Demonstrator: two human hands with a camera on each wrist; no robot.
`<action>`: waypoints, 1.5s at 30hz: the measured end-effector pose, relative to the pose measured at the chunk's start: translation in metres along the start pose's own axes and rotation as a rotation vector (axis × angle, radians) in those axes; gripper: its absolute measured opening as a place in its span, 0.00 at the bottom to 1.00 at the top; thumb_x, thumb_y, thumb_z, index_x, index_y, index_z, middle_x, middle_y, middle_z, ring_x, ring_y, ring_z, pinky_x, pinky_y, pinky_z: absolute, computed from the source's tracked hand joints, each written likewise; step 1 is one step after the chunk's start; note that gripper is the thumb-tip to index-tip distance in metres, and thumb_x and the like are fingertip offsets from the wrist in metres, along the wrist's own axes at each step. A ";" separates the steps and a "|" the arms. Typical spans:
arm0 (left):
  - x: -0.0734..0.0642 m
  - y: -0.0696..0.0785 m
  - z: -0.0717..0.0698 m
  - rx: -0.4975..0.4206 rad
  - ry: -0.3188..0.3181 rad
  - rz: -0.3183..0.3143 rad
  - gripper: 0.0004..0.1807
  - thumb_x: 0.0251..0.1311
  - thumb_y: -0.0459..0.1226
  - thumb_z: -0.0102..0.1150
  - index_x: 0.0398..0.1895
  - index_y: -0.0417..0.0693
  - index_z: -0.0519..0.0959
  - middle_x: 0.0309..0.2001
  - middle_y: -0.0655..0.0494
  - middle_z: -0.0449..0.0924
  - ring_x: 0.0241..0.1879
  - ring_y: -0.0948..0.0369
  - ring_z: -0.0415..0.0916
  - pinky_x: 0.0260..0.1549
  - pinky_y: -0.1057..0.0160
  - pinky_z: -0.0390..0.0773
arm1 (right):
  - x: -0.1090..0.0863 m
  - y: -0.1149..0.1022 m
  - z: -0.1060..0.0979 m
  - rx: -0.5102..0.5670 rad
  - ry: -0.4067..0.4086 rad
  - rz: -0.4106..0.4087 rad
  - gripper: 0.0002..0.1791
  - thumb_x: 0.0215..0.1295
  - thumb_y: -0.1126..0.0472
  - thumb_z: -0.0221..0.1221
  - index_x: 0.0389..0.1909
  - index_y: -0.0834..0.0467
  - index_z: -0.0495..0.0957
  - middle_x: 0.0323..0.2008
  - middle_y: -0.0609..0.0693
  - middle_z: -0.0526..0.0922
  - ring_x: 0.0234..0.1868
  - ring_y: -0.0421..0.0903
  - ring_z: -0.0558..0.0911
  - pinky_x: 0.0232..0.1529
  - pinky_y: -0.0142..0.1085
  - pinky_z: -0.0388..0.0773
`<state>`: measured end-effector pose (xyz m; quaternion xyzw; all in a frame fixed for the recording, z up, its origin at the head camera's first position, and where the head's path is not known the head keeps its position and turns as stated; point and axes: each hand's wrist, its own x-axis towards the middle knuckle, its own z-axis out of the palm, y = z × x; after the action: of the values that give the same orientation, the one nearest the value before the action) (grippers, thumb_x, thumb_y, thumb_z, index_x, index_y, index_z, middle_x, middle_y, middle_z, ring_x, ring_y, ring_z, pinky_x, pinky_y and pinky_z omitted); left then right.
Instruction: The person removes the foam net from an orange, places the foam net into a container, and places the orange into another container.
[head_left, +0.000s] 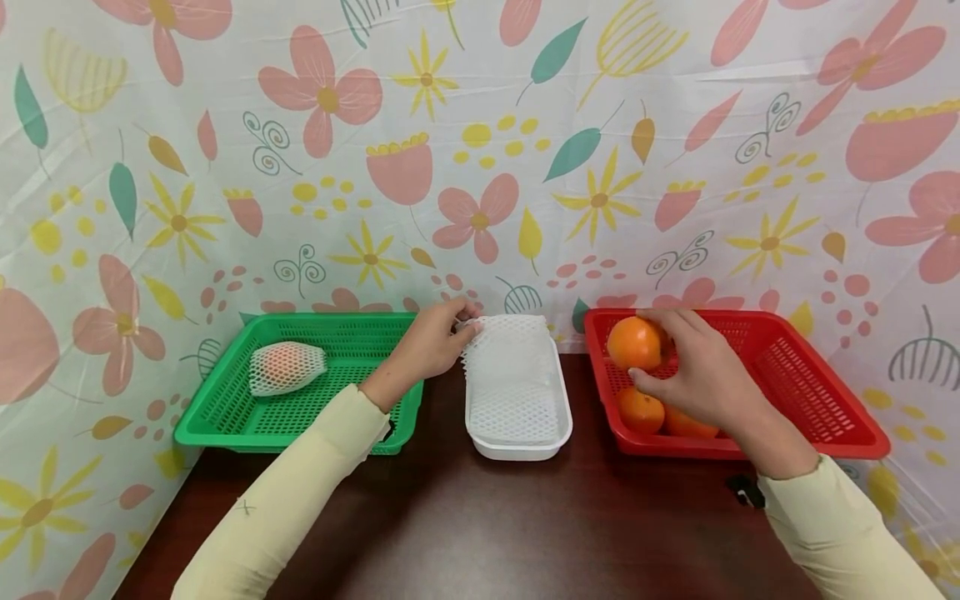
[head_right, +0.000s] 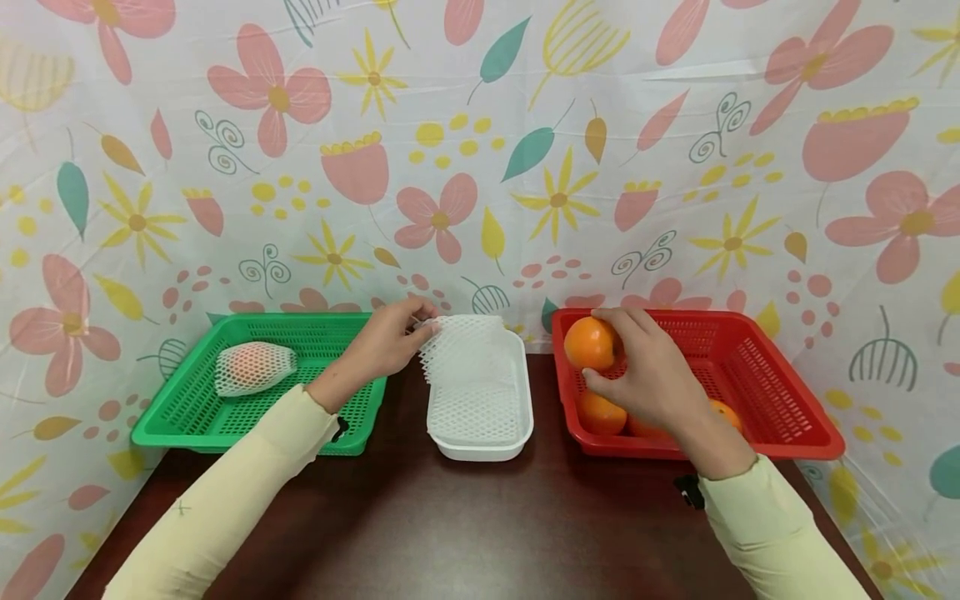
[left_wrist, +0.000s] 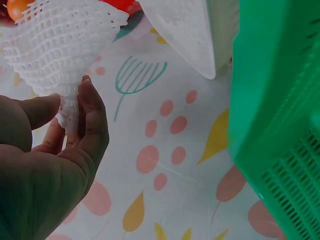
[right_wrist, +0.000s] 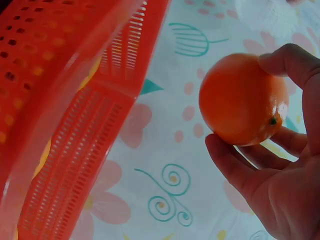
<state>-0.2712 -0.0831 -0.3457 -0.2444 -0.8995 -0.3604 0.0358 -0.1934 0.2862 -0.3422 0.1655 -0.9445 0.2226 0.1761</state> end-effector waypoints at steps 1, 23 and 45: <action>0.003 0.000 0.000 0.005 -0.011 -0.005 0.13 0.80 0.40 0.57 0.59 0.45 0.81 0.57 0.49 0.83 0.53 0.52 0.81 0.53 0.54 0.81 | 0.003 0.002 -0.001 -0.001 -0.014 0.008 0.46 0.50 0.60 0.81 0.71 0.56 0.71 0.64 0.56 0.76 0.57 0.56 0.77 0.50 0.63 0.84; 0.042 -0.023 0.018 0.015 -0.120 -0.092 0.11 0.81 0.39 0.54 0.58 0.46 0.80 0.57 0.46 0.82 0.52 0.52 0.81 0.52 0.54 0.82 | 0.055 0.044 0.019 -0.034 -0.272 0.142 0.42 0.56 0.55 0.78 0.70 0.59 0.71 0.58 0.60 0.78 0.54 0.59 0.77 0.51 0.59 0.84; 0.058 -0.031 0.048 0.277 -0.165 -0.089 0.10 0.77 0.39 0.61 0.53 0.44 0.83 0.54 0.49 0.81 0.55 0.53 0.77 0.57 0.57 0.79 | 0.078 0.066 0.058 -0.133 -0.484 0.153 0.44 0.48 0.55 0.80 0.66 0.65 0.75 0.53 0.60 0.83 0.51 0.59 0.80 0.51 0.57 0.85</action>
<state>-0.3307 -0.0466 -0.3861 -0.2258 -0.9504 -0.2129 -0.0209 -0.3030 0.2956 -0.3831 0.1299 -0.9814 0.1267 -0.0619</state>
